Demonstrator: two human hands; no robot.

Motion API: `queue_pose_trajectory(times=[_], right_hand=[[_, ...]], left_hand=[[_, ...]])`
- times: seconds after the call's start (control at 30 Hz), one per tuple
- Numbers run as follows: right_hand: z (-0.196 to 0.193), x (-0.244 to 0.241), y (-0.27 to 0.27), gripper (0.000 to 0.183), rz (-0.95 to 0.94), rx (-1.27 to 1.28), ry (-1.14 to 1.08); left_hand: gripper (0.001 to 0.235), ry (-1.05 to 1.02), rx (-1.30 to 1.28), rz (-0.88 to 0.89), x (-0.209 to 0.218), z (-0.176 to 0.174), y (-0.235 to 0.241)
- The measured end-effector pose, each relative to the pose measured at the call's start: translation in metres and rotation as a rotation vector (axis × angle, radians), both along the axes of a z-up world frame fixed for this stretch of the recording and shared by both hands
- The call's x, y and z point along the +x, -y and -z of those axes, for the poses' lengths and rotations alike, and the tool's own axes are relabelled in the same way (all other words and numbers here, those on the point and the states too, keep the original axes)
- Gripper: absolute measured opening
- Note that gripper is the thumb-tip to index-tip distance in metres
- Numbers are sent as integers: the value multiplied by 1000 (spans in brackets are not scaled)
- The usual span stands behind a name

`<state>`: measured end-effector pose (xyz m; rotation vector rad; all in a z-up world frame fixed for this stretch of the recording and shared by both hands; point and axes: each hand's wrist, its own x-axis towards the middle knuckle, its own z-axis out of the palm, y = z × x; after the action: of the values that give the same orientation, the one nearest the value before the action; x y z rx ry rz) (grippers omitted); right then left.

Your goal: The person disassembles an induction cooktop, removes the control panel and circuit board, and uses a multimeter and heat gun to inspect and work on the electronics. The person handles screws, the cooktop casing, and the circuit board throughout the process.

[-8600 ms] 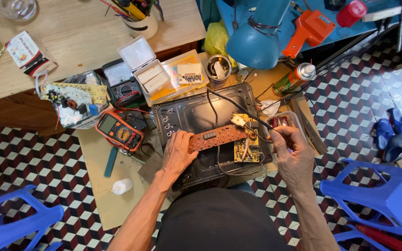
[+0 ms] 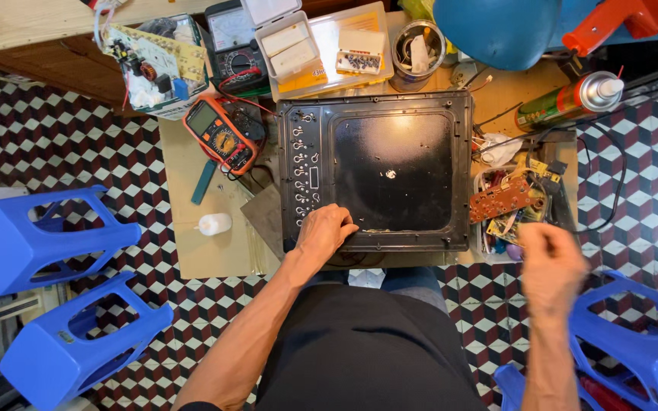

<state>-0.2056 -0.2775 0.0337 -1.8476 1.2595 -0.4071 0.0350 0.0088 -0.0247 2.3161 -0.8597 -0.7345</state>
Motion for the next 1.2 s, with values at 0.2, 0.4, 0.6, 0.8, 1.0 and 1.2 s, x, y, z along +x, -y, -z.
queue_pose_trajectory(times=[0.2, 0.4, 0.6, 0.8, 1.0, 1.2], right_hand=[[16, 108, -134, 22, -581, 110, -140], [36, 132, -164, 25, -524, 13, -359], [50, 141, -173, 22, -479, -16, -416], [45, 140, -160, 18, -420, -26, -197], [45, 165, -123, 22, -225, 132, -43], [68, 200, -105, 21, -396, -71, -73]], left_hand=[[17, 8, -34, 142, 9, 19, 4], [14, 36, -116, 232, 10, 19, -2], [9, -65, -236, -8, 26, 10, -11], [17, 14, -392, 105, 18, 7, -5], [12, 111, -368, 197, 14, 19, 4], [7, 92, -357, 245, 18, 18, 8]])
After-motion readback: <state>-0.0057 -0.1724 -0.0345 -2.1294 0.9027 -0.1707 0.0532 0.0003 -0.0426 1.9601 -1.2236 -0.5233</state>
